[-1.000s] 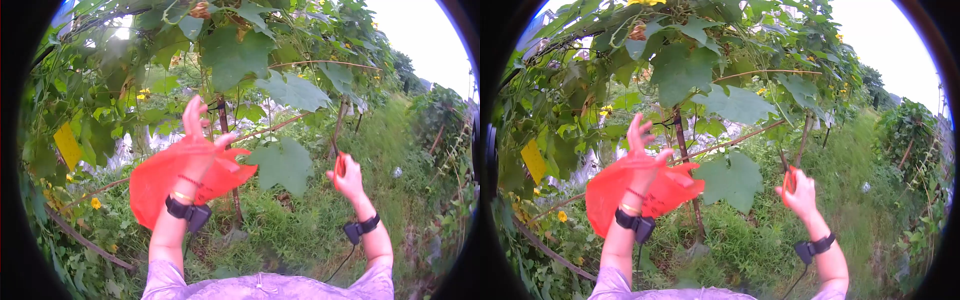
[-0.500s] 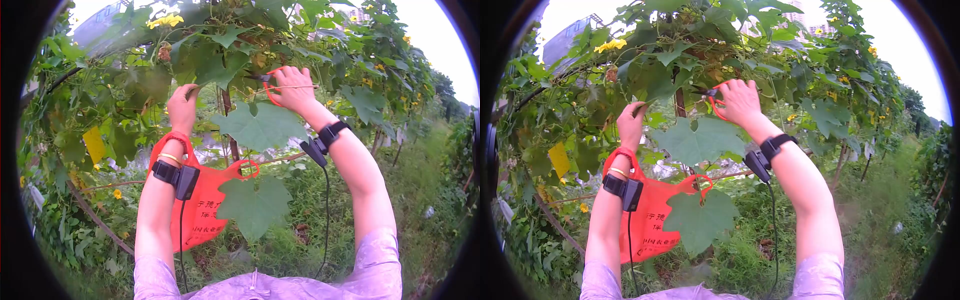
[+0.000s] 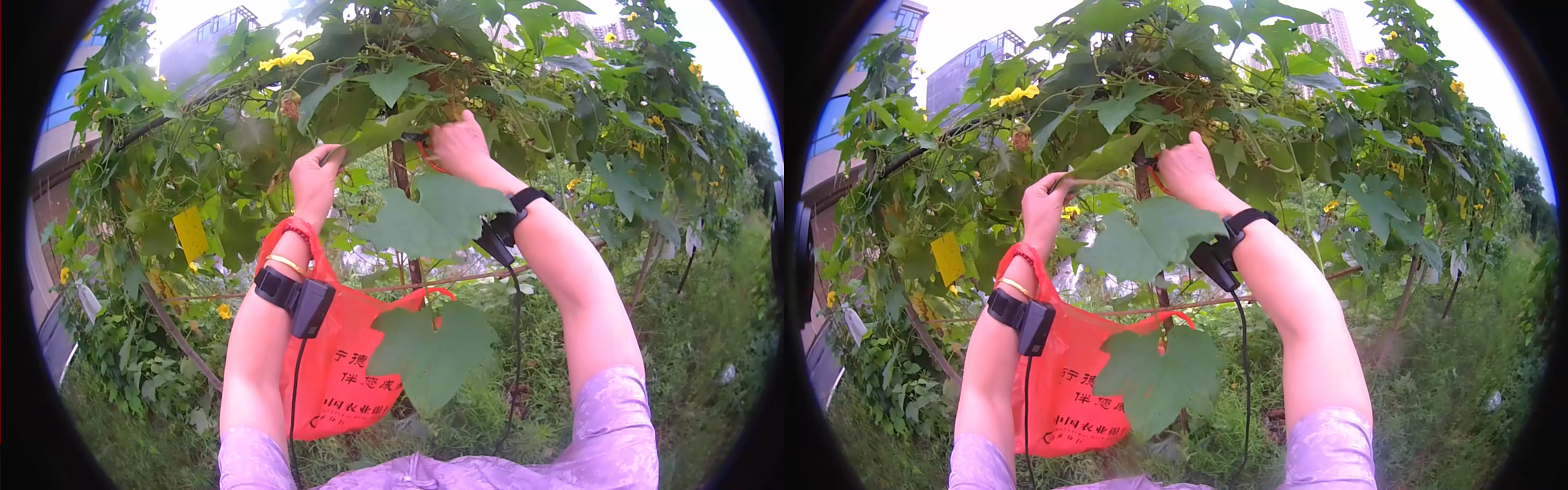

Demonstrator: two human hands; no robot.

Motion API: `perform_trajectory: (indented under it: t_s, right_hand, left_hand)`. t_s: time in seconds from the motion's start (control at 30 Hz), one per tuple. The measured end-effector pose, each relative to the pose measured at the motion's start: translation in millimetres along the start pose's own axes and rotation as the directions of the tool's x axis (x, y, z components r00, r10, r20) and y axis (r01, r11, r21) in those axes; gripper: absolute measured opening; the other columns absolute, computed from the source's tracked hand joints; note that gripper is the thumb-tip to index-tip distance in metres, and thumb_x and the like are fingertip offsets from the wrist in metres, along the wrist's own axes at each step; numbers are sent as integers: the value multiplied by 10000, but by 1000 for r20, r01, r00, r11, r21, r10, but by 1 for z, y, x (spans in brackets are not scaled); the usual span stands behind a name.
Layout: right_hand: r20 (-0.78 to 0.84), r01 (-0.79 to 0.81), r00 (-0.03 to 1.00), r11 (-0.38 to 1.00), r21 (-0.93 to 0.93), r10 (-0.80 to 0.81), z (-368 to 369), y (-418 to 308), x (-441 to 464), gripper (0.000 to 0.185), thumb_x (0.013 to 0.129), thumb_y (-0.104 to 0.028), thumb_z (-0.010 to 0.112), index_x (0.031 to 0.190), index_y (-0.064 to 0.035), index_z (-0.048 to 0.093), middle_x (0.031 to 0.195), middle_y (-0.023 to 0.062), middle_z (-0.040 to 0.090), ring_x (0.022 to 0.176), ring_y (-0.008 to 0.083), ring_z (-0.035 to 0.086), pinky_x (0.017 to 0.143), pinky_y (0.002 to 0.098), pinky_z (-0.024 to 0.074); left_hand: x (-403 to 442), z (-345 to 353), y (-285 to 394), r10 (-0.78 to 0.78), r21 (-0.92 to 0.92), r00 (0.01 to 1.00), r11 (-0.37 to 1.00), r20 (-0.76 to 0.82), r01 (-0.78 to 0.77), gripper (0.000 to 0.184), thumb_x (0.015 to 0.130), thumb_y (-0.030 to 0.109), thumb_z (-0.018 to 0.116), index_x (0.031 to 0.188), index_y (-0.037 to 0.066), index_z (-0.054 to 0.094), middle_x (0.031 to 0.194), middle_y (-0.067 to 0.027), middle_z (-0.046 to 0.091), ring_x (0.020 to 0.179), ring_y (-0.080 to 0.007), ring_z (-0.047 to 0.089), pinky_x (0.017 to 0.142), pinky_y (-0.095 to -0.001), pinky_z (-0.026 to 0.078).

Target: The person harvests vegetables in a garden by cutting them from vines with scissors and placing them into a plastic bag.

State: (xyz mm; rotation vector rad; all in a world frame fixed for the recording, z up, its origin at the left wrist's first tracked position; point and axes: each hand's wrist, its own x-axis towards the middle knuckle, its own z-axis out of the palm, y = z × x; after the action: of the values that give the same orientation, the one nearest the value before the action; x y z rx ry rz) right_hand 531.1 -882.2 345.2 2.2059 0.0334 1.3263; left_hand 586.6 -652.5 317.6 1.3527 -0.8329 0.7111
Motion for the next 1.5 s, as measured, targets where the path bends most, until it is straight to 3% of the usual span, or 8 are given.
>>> perform_trajectory:
  t_s: [0.3,0.5,0.6,0.7,0.8,1.2,1.37,1.5]
  right_hand:
    - [232,-428,893,889,165,386,3,51,-110,299,747,-352,554,841,-69,554,744,85,625,693,224,600,700,378,371]
    - [484,-691,723,502,520,493,-23,94,-75,567,712,-532,564,925,-7,554,857,156,606,822,247,584,752,352,419]
    - [465,-622,749,260,739,472,-29,86,-22,692,689,-571,573,1027,32,541,874,160,585,806,202,558,736,310,425]
    - [531,-660,726,227,716,438,-28,82,36,797,693,-610,556,1106,70,505,1009,177,573,921,237,547,785,319,411]
    - [504,-709,705,519,477,499,-23,98,86,826,658,-646,550,1060,75,537,981,201,580,923,274,558,779,346,420]
    - [588,-882,453,435,183,670,-4,106,152,570,737,-563,488,1130,-157,559,1216,54,507,1126,225,478,913,348,371]
    - [136,-708,673,581,401,727,-8,84,127,522,738,-545,507,1015,-112,600,958,124,625,921,265,592,860,349,373]
    - [164,-598,801,783,171,576,-38,55,121,583,725,-563,469,1069,-100,557,959,131,621,894,241,595,838,350,295]
  left_hand:
    - [-146,-85,-36,196,483,977,850,79,-209,143,734,-24,568,851,39,622,758,-86,589,686,-191,563,607,-260,437]
    - [-286,-117,-124,-419,658,741,752,524,-40,247,715,98,602,954,36,601,888,-167,587,798,-317,576,697,-373,464]
    - [-340,-109,-167,-631,464,591,774,503,431,442,738,131,619,1152,39,497,1043,-166,577,929,-292,577,806,-339,457]
    - [-348,-84,-131,-636,529,564,764,527,368,446,770,105,606,1177,17,446,1059,-142,569,939,-214,579,799,-307,472]
    - [-362,-90,-115,-576,376,589,817,566,437,481,775,113,604,1212,30,421,1084,-137,559,932,-202,579,792,-306,474]
    - [-421,-181,-61,-727,188,634,683,263,706,263,842,102,519,1090,18,537,973,-87,603,877,-154,564,757,-269,453]
    - [-431,-194,-50,-754,151,636,656,166,739,253,838,104,526,1069,4,546,930,-65,596,831,-123,552,718,-241,452]
    - [-429,-200,-45,-801,18,589,594,110,804,218,833,100,526,1022,-1,567,913,-60,596,814,-111,546,702,-233,448]
